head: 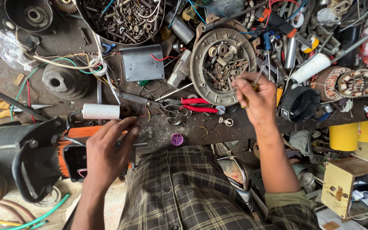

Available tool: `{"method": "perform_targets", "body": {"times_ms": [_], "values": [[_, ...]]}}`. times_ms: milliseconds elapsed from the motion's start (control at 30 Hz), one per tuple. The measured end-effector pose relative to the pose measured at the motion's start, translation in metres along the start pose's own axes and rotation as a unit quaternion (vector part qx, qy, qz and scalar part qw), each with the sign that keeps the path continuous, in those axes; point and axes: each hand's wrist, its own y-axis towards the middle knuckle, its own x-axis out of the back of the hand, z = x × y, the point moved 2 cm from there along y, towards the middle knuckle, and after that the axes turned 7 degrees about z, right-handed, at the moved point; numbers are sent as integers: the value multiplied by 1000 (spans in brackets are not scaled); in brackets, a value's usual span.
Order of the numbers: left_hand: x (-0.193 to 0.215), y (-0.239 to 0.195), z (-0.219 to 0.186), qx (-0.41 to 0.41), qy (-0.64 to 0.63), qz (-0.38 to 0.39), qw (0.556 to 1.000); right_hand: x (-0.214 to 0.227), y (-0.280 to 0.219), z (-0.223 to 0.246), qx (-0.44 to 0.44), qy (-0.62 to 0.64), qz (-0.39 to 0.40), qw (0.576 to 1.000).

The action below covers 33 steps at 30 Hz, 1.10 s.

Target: The person works on an electric motor, using a screwdriver to tighten internal connections and a roll of white tape to secure wires. They then place the terminal box cover back onto the motor and secure it.

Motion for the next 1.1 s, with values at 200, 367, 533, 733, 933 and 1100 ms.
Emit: {"method": "perform_targets", "body": {"times_ms": [200, 367, 533, 733, 933, 1100], "values": [[-14, 3, -3, -18, 16, 12, 1000, 5, 15, -5, 150, -583, 23, 798], [-25, 12, -6, -51, 35, 19, 998, 6, 28, -8, 95, -645, 59, 756], [-31, 22, -5, -75, 59, 21, 995, 2, 34, -5, 84, -656, 91, 745], [-26, 17, 1, -55, 58, 29, 996, -14, 35, 4, 89, -632, 87, 765], [-13, 13, 8, -56, 78, 14, 995, -91, 87, 5, 252, -524, 136, 802], [-4, 18, 17, -37, 89, -17, 995, -192, 177, -20, 398, -533, 247, 705]]}}
